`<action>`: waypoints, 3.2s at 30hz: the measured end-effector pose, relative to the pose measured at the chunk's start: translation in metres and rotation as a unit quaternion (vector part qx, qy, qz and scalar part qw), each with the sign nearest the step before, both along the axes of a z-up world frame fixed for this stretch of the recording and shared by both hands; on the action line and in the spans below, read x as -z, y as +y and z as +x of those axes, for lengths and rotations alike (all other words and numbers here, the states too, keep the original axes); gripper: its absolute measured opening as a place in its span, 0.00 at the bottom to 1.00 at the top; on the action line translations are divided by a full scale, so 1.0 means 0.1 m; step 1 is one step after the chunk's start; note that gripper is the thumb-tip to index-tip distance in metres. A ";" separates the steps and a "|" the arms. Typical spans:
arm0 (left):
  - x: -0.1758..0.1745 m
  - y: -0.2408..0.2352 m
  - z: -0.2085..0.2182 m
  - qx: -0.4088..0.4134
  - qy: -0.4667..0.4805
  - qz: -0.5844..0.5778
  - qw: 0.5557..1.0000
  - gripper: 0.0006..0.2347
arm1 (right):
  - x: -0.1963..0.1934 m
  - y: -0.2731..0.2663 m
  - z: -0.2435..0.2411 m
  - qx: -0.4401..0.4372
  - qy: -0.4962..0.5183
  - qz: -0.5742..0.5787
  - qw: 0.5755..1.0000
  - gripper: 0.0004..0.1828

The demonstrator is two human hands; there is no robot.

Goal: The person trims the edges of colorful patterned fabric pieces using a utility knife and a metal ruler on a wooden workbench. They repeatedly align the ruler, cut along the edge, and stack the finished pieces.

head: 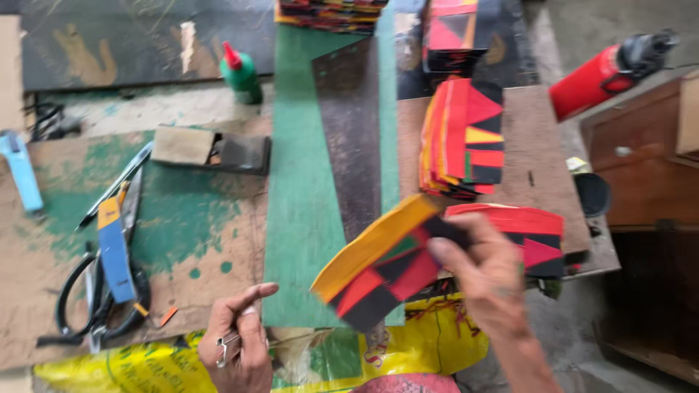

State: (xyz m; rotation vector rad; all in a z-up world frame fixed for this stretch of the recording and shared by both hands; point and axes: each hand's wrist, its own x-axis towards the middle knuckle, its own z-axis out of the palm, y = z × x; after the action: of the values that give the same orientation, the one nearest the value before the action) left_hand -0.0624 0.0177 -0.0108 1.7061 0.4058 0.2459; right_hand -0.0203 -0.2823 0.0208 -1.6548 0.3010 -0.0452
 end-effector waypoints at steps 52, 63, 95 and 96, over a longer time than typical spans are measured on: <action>0.03 0.64 1.18 0.119 -0.160 0.314 0.928 0.03 | -0.13 -0.78 1.57 -0.131 -0.177 -0.540 0.813 0.26; -0.05 0.46 1.68 0.111 0.005 0.452 0.885 0.07 | 0.26 -1.22 2.31 -0.212 -0.089 -0.610 0.758 0.51; 0.34 0.74 1.87 0.167 0.103 0.050 0.979 0.15 | 0.09 0.16 0.39 -0.031 -0.002 -0.055 0.998 0.15; 0.33 0.72 1.89 0.174 0.120 0.069 0.975 0.14 | 0.25 0.40 0.30 -0.010 0.069 0.026 0.997 0.14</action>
State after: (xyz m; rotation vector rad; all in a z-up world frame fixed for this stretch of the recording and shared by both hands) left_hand 0.1268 0.0901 -0.0438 1.9181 0.2629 -0.1946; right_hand 0.0098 -0.2422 -0.0042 -1.6123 0.3882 0.0922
